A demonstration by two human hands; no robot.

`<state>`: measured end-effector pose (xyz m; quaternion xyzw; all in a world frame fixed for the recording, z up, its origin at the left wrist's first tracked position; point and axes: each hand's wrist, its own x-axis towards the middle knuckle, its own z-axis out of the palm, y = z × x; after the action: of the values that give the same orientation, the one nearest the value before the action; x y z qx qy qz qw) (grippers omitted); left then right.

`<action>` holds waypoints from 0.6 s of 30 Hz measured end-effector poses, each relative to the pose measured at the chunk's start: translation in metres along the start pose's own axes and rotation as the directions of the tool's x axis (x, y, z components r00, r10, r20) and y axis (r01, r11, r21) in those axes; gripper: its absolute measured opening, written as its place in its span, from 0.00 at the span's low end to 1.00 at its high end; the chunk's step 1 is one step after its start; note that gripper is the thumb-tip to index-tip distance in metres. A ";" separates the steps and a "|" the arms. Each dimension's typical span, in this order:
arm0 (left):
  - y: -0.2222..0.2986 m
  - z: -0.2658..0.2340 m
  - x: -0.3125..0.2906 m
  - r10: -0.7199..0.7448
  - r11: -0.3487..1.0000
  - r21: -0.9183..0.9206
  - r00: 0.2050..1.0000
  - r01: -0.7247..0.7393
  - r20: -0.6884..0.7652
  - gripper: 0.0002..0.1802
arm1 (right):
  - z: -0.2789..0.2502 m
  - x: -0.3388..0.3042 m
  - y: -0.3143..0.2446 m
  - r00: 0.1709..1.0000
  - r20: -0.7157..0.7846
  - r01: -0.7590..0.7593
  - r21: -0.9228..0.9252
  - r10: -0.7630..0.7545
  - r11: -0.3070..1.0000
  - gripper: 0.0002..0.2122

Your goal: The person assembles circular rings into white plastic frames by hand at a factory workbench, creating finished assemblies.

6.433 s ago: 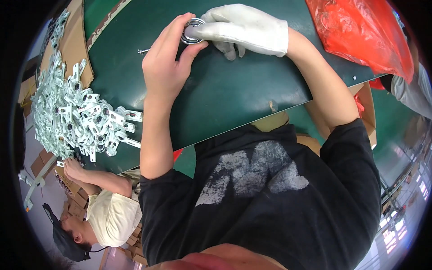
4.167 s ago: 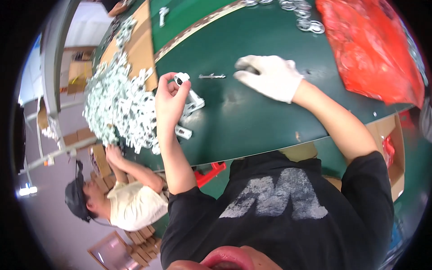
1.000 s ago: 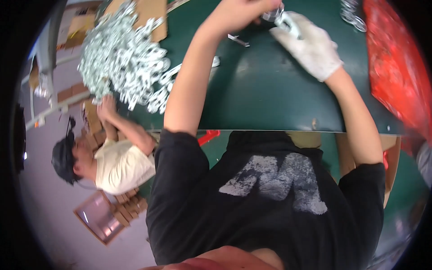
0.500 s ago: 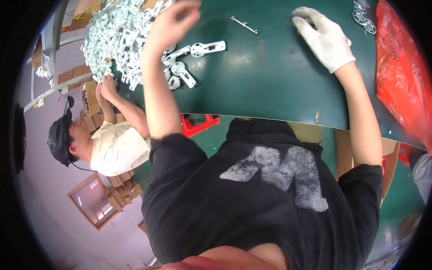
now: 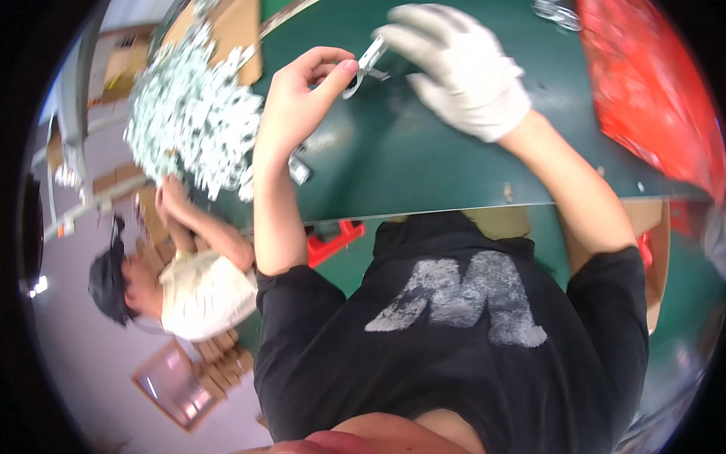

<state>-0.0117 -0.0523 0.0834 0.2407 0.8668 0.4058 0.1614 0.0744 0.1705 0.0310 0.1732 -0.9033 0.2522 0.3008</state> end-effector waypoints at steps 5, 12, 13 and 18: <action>0.032 0.054 0.083 0.112 0.954 -0.295 0.973 -0.048 0.202 0.20 | -0.001 -0.006 0.030 0.909 -0.004 -0.415 0.095 0.417 0.905 0.18; 0.036 0.130 0.208 0.524 0.789 0.459 0.837 -0.408 -0.158 0.32 | -0.022 -0.001 0.083 0.610 -0.296 -0.702 0.229 0.735 0.674 0.17; 0.039 0.135 0.214 0.494 0.777 0.500 0.863 -0.382 -0.107 0.33 | -0.032 0.002 0.074 0.522 -0.231 -0.761 0.309 0.821 0.570 0.20; 0.010 0.134 0.243 0.628 0.705 0.460 0.776 -0.539 -0.054 0.19 | -0.031 0.008 0.067 0.535 -0.152 -0.739 0.393 0.831 0.547 0.23</action>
<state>-0.1474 0.1708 -0.0122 0.4892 0.8227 0.2625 -0.1227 0.0514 0.2405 0.0337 -0.2587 -0.7748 0.5109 0.2678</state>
